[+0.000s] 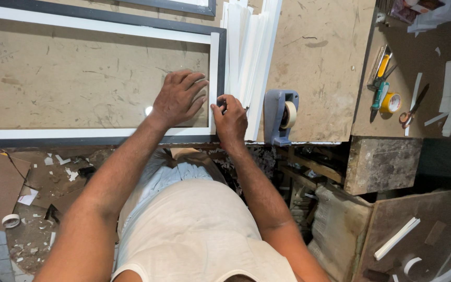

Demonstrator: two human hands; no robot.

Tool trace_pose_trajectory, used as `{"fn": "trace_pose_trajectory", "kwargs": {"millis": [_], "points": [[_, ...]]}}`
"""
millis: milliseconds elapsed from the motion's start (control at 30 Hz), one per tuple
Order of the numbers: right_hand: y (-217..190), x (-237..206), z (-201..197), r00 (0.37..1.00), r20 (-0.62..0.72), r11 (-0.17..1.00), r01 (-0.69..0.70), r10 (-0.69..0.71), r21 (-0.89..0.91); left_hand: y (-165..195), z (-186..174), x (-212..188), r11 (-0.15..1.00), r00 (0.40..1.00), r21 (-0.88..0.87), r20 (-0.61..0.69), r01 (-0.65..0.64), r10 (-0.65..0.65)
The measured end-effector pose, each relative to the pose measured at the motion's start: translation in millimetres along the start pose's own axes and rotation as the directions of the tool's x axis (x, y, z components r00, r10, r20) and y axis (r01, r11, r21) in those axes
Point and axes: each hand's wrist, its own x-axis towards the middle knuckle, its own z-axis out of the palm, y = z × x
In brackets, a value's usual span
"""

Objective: The person assembles picture frames by inserting white plastic strips into the inner edges of black frames. They repeatedly measure, cut, and fit the strips along each side, then place a glass pane into one frame. The workspace is cluttered with tools and materials.

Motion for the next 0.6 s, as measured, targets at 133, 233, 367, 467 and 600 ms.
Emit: {"fn": "trace_pose_trajectory", "kwargs": {"millis": [133,233,367,467,600], "points": [[3.3,0.3,-5.3,0.997,0.029,0.997,-0.068,0.067,0.042,4.9,-2.7,0.7,0.973,0.993,0.202,0.051,-0.114,0.106],[8.6,-2.7,-8.8,0.998,-0.025,0.994,-0.062,0.064,0.090,8.3,-5.1,2.2,0.960,0.987,0.239,0.103,-0.145,0.123],[31.1,-19.6,-26.3,0.968,-0.114,0.940,-0.185,0.226,0.287,10.1,-6.3,5.6,0.953,0.987,0.261,0.089,-0.154,0.135],[72.0,-38.1,-61.8,0.848,-0.513,0.991,-0.106,0.133,0.081,9.5,-5.6,7.0,0.957,0.985,0.241,0.099,-0.160,0.140],[134.5,-47.2,-104.3,0.783,-0.521,0.940,-0.301,0.341,0.163,9.9,-3.5,7.4,0.958,0.985,0.238,0.106,-0.160,0.138]]}}
